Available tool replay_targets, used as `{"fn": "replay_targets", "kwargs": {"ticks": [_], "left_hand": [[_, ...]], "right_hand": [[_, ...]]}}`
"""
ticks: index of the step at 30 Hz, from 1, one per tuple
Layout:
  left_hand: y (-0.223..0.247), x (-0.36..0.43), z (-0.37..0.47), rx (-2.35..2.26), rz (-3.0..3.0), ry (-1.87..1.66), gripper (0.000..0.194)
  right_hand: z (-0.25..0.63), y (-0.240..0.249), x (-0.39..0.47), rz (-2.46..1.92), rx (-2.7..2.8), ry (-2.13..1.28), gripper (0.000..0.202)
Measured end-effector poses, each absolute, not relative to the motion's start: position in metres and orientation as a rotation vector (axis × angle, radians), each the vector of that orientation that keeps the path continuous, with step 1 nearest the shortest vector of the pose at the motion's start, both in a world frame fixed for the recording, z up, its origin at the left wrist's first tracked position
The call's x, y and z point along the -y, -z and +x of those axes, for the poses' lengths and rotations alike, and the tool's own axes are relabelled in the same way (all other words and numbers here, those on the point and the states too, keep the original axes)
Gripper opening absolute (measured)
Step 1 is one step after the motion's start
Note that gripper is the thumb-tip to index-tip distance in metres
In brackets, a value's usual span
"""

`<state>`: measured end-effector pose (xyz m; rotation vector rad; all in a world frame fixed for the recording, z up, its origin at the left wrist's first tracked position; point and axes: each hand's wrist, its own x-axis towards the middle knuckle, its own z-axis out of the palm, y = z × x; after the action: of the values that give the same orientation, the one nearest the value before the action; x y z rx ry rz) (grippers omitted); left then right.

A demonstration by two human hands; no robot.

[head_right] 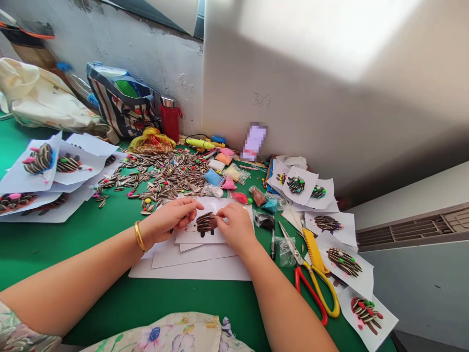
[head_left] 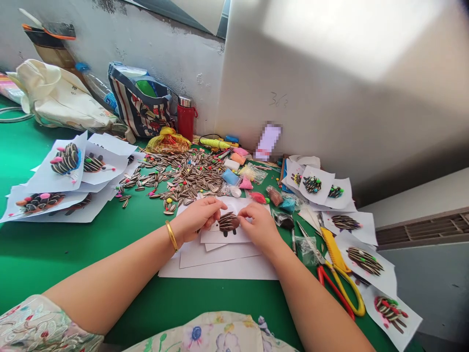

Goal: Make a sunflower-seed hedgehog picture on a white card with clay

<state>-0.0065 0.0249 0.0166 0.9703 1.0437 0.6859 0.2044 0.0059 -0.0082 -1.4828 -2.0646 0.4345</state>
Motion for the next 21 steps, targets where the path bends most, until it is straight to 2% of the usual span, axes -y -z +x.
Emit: {"fn": "replay_targets", "kwargs": {"ticks": [15, 21], "left_hand": [[-0.016, -0.024, -0.006, -1.065, 0.94, -0.7, 0.024], [-0.016, -0.024, -0.007, -1.039, 0.901, -0.705, 0.03]], "right_hand": [[0.189, 0.012, -0.006, -1.488, 2.361, -0.045, 0.012], [0.189, 0.011, -0.005, -1.458, 2.371, -0.036, 0.014]]}}
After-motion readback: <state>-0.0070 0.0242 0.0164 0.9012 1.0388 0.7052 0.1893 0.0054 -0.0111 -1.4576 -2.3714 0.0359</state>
